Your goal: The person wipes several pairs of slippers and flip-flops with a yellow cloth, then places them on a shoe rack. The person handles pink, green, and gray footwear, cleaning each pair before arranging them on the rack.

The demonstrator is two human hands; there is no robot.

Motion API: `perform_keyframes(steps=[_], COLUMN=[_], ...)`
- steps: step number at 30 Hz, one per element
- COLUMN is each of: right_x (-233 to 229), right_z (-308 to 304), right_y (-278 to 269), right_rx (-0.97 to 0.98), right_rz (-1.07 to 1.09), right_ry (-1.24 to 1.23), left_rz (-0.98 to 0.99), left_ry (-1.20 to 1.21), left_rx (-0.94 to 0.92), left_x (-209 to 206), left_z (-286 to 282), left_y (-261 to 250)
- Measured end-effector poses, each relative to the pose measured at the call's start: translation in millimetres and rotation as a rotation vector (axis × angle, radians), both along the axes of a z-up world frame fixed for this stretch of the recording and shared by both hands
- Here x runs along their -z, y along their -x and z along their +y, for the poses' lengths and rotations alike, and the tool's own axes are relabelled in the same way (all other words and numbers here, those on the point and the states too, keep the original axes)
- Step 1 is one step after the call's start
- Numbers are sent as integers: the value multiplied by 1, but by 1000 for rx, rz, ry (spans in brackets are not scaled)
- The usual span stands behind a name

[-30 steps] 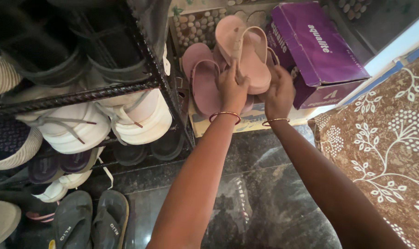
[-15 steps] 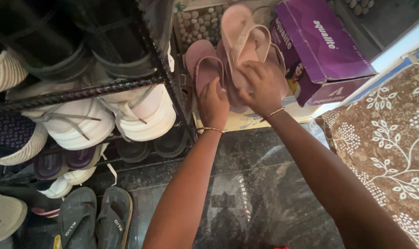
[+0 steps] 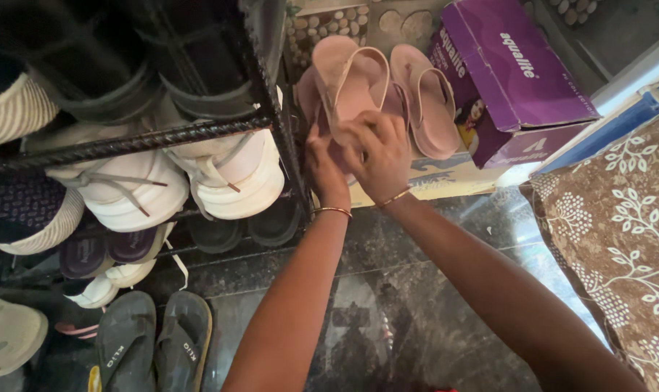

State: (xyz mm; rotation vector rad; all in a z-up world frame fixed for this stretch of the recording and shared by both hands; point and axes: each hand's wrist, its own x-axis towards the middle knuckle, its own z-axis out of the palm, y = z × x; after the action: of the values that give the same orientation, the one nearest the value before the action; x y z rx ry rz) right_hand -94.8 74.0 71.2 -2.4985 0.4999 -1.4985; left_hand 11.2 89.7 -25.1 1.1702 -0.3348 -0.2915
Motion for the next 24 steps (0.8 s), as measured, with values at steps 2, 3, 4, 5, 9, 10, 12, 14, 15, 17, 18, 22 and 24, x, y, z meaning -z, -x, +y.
perform_keyframes(steps=[2,3,4,5,9,10,12,14,15,17,18,22,24], right_x=[2,5,8,13,42,49,68,90,101,120,125,119,104], right_z=[-9,-16,-23,-31,-62,-76,-102,-126,-136,-147,-152,-142,-122], right_y=[-7,-9,-10,-10,2,11,25,32,40,50,50,40,28], right_rx=[1,-8,-17,-45,49,257,609,890,826,693,679,587,551], right_rz=[45,70,95,63,-42,15,159,321,357,423,385,120,18], right_ry=[-27,-47,-65,-53,-125,-88,-146,-338,-231,-18,-98,-397,-405], left_rz=[-186,-278,-315,-350,-408,-397,-369,-274,-223,-185,-166,-326,-436], left_ry=[-111,-167,-164,-162,-188,-206,-251,-356,-408,-426,-434,-232,-310], left_rx=[29,42,30,20,72,56,23,-11,-26,-42,-51,-193,-266], left_x=[-3,-6,-11,-17,-39,-46,-53,-58,-58,-54,-51,-31,-22], left_z=[-8,-11,-17,-23,-25,-25,-21,-18,-16,-13,-12,-6,-4], left_y=[-6,-8,-11,-12,-15,-15,-10,-6,-2,3,4,-7,-13])
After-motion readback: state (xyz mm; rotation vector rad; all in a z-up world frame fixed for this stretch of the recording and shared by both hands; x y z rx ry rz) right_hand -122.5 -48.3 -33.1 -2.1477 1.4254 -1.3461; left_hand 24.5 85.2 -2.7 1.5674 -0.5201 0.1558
